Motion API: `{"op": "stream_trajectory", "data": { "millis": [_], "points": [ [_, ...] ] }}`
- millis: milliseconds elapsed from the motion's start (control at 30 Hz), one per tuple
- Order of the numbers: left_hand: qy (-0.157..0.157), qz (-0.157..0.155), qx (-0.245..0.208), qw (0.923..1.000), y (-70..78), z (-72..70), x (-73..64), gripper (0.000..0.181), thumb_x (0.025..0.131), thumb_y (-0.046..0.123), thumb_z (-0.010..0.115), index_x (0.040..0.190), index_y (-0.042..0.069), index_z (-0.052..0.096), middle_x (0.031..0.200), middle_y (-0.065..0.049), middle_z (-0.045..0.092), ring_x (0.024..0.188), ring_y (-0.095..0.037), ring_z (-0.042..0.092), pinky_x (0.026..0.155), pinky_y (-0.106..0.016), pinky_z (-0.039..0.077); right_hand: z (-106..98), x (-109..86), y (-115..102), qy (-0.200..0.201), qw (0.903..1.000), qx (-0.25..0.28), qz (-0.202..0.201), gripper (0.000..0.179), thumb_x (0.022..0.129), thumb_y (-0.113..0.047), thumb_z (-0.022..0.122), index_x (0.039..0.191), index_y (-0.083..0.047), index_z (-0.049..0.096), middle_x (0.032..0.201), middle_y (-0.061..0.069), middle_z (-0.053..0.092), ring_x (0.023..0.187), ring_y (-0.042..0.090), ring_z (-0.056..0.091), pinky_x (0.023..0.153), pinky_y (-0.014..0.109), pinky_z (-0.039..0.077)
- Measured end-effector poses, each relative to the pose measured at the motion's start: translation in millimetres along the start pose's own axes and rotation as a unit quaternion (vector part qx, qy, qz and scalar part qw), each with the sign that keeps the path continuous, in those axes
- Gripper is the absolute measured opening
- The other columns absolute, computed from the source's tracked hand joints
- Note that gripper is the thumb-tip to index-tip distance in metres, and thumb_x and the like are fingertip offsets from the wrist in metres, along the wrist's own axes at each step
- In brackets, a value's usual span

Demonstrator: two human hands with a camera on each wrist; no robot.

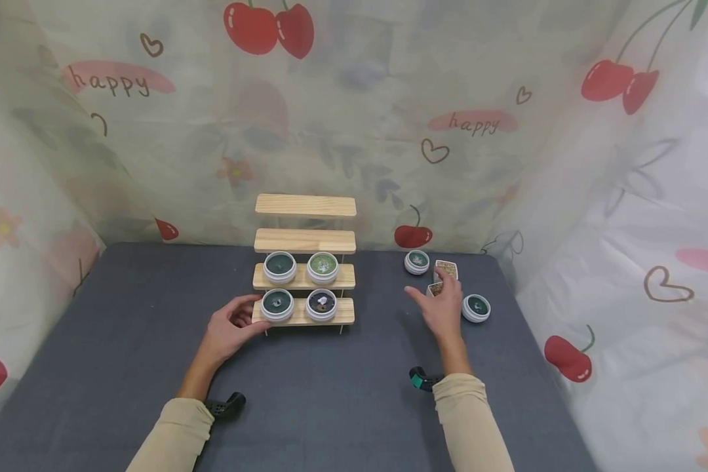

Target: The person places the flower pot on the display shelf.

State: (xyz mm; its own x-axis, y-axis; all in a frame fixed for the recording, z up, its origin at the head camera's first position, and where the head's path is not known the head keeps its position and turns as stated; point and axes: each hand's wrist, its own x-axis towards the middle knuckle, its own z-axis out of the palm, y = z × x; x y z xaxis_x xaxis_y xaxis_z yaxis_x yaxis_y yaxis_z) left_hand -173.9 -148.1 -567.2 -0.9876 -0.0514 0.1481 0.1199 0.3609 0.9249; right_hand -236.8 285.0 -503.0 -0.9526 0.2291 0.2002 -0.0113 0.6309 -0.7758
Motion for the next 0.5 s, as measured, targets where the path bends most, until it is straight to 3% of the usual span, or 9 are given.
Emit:
{"op": "stream_trajectory", "data": {
  "millis": [233, 500],
  "points": [
    [-0.001, -0.002, 0.004, 1.0, 0.8, -0.4, 0.1, 0.062, 0.075, 0.033, 0.092, 0.129, 0.021, 0.066, 0.098, -0.006, 0.068, 0.08, -0.016, 0.06, 0.07, -0.021, 0.048, 1, 4.6, 18, -0.015, 0.9991, -0.031, 0.024, 0.091, 0.082, -0.035, 0.087, 0.155, -0.008, 0.039, 0.153, 0.026, 0.037, 0.143, 0.041, 0.034, 0.117, 0.059, 0.029],
    [-0.004, -0.009, 0.003, 0.9999, 1.7, -0.9, -0.8, 0.061, 0.075, 0.033, 0.092, 0.129, 0.021, 0.066, 0.099, -0.006, 0.068, 0.081, -0.016, 0.06, 0.07, -0.021, 0.048, 3, 2.2, 28, -0.015, 0.9978, -0.048, 0.044, 0.096, 0.084, -0.034, 0.084, 0.155, 0.002, 0.032, 0.154, 0.03, 0.034, 0.146, 0.044, 0.031, 0.12, 0.058, 0.026]
  ]
}}
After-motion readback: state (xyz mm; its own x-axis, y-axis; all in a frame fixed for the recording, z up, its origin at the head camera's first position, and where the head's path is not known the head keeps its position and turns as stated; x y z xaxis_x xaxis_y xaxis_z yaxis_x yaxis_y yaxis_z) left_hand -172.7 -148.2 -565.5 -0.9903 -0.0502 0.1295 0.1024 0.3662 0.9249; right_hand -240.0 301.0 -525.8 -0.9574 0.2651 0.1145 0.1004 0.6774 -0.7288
